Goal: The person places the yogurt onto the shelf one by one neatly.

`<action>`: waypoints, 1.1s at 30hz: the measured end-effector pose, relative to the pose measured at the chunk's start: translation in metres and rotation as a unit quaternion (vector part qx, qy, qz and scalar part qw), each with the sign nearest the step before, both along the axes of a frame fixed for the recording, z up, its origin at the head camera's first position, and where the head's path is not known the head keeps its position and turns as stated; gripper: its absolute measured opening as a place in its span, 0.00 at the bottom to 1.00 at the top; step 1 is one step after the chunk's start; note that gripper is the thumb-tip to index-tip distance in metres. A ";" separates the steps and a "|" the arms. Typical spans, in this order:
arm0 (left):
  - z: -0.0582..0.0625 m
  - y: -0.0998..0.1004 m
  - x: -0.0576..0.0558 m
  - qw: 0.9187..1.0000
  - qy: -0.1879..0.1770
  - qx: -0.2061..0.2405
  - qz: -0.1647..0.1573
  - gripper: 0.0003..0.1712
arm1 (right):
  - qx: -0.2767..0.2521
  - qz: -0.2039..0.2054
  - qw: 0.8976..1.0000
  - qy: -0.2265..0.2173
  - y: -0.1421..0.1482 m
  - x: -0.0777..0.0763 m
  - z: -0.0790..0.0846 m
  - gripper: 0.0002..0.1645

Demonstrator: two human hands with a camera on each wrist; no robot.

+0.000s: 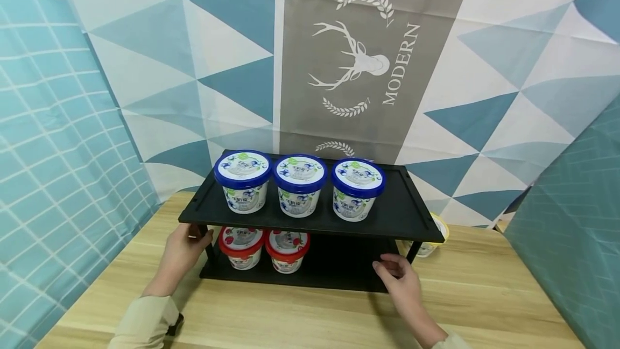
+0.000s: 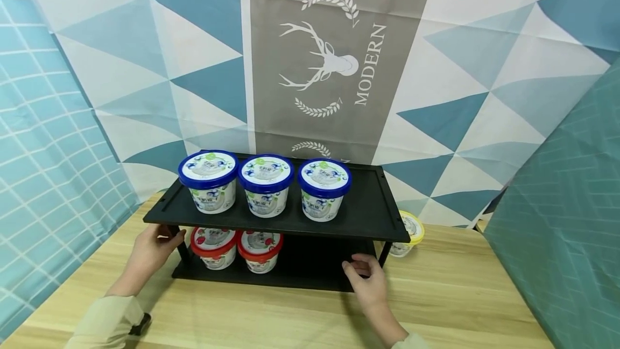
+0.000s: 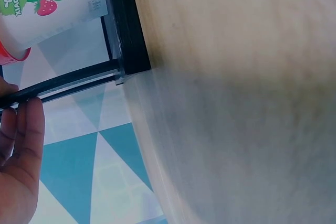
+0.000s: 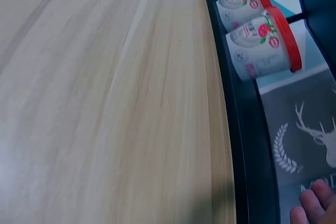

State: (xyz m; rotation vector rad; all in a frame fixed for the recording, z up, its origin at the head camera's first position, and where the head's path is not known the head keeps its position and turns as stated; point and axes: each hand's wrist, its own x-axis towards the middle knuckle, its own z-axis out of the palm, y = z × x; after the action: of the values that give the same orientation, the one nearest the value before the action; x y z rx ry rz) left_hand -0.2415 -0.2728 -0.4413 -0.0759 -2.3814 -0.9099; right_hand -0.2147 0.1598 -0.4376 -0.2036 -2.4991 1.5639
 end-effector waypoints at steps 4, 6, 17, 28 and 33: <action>0.000 0.001 0.000 1.000 -0.004 0.002 0.001 0.15 | 0.015 -0.019 1.000 0.011 0.022 -0.007 -0.023 0.29; 0.000 0.001 0.000 1.000 -0.004 0.002 0.004 0.14 | 0.017 -0.026 0.999 0.022 0.034 -0.014 -0.038 0.28; 0.000 0.001 0.000 1.000 -0.003 0.005 0.003 0.15 | 0.020 -0.098 0.994 0.048 0.084 -0.029 -0.064 0.23; 0.000 0.002 -0.001 1.000 0.001 0.003 0.005 0.16 | 0.033 -0.193 0.978 0.073 0.125 -0.051 -0.076 0.23; -0.001 0.002 -0.001 1.000 0.001 0.002 0.003 0.15 | 0.043 -0.209 0.974 0.076 0.135 -0.063 -0.080 0.25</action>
State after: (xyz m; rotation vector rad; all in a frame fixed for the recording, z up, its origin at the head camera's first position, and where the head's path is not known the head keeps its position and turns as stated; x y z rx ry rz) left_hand -0.2423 -0.2707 -0.4419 -0.0675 -2.3763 -0.9108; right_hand -0.2777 0.2953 -0.5180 -0.5355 -2.2155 1.2482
